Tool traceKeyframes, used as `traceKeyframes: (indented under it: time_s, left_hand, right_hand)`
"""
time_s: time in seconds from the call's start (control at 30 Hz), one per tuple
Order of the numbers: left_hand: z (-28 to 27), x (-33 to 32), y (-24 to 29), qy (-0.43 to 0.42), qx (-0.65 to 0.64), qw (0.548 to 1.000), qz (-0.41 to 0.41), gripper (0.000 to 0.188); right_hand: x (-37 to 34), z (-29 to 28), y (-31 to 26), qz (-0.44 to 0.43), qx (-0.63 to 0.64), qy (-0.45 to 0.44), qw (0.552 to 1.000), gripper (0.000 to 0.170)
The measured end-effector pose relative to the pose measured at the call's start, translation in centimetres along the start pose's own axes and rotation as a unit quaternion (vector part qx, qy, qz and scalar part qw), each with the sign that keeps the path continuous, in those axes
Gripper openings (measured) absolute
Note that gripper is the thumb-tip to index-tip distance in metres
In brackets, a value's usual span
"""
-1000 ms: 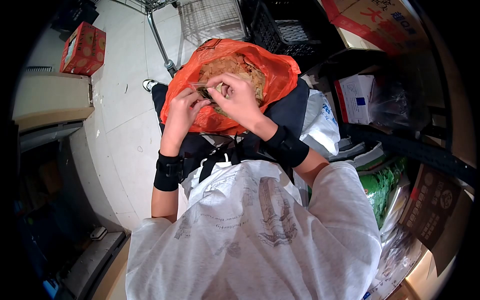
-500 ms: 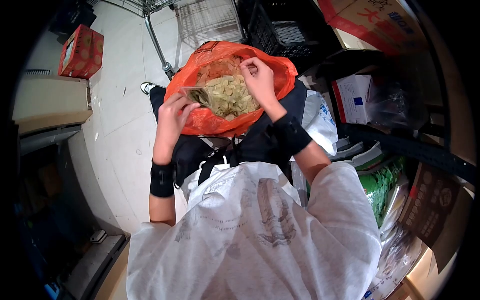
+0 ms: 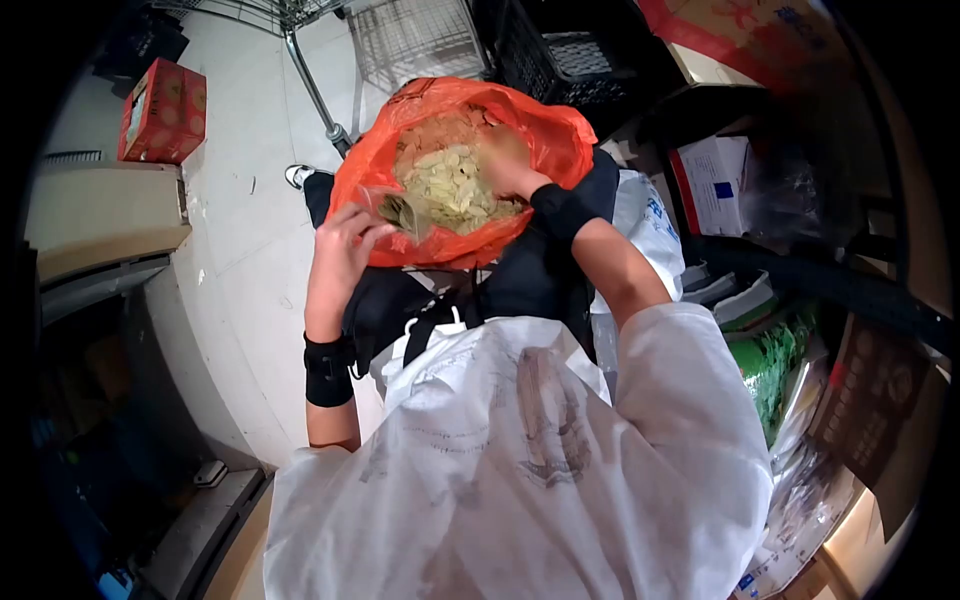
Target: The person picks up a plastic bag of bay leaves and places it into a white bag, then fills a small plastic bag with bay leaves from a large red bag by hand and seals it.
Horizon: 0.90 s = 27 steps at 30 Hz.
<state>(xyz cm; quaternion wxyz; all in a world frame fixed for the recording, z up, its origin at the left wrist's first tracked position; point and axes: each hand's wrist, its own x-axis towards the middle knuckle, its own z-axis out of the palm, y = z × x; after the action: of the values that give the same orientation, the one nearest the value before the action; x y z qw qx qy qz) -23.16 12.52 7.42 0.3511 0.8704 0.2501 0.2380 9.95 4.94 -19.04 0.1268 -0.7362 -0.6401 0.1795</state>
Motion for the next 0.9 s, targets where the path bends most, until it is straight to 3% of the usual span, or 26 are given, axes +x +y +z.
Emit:
traceKeyframes:
  time_s: [0.03, 0.1, 0.17, 0.23, 0.27, 0.37, 0.43, 0.5, 0.67, 0.77, 0.9]
  left_hand:
    - [0.3, -0.3, -0.7, -0.011, 0.008, 1.000, -0.016, 0.016]
    - [1.0, -1.1, -0.9, -0.030, 0.010, 0.999, -0.038, 0.017]
    - [1.3, -0.7, -1.0, -0.006, 0.008, 1.000, -0.003, 0.017]
    - [1.5, -0.3, -1.5, -0.004, 0.017, 1.000, -0.006, 0.017]
    - [1.6, -0.4, -1.6, -0.006, 0.025, 1.000, -0.010, 0.018]
    - [1.6, 0.2, -1.3, 0.002, 0.026, 0.999, -0.024, 0.019]
    - [1.6, 0.6, -1.2, -0.001, 0.023, 0.999, -0.034, 0.019]
    - [2.0, 1.1, -1.3, -0.003, 0.018, 0.999, -0.041, 0.020]
    - [2.8, 1.6, -1.4, -0.011, 0.005, 0.999, -0.035, 0.020]
    - [3.0, 1.6, -1.4, -0.017, -0.001, 1.000, -0.025, 0.020]
    - [3.0, 1.6, -1.1, -0.022, 0.007, 0.999, -0.038, 0.021]
  right_hand:
    - [0.3, -0.3, 0.0, 0.000, -0.001, 0.002, 1.000, 0.050]
    - [-0.6, -1.4, -0.4, -0.047, -0.110, -0.082, 0.989, 0.045]
    - [-1.6, -2.7, -1.3, -0.023, -0.046, -0.097, 0.994, 0.040]
    - [-2.1, -2.7, -0.7, -0.107, 0.007, 0.069, 0.992, 0.039]
    - [-2.4, -2.8, -0.3, -0.109, 0.007, 0.067, 0.992, 0.039]
    - [-3.0, -7.5, -2.3, -0.065, 0.070, 0.004, 0.995, 0.037]
    - [-4.9, -12.2, -6.1, 0.092, 0.142, 0.026, 0.985, 0.027]
    - [-5.2, -12.1, -5.6, 0.071, 0.131, 0.054, 0.987, 0.030]
    - [-6.4, -13.8, -7.0, 0.155, 0.147, 0.012, 0.977, 0.025]
    - [-6.6, -13.4, -6.7, 0.108, 0.094, 0.043, 0.989, 0.025]
    - [-6.7, -14.5, -7.9, 0.109, 0.105, 0.074, 0.986, 0.026]
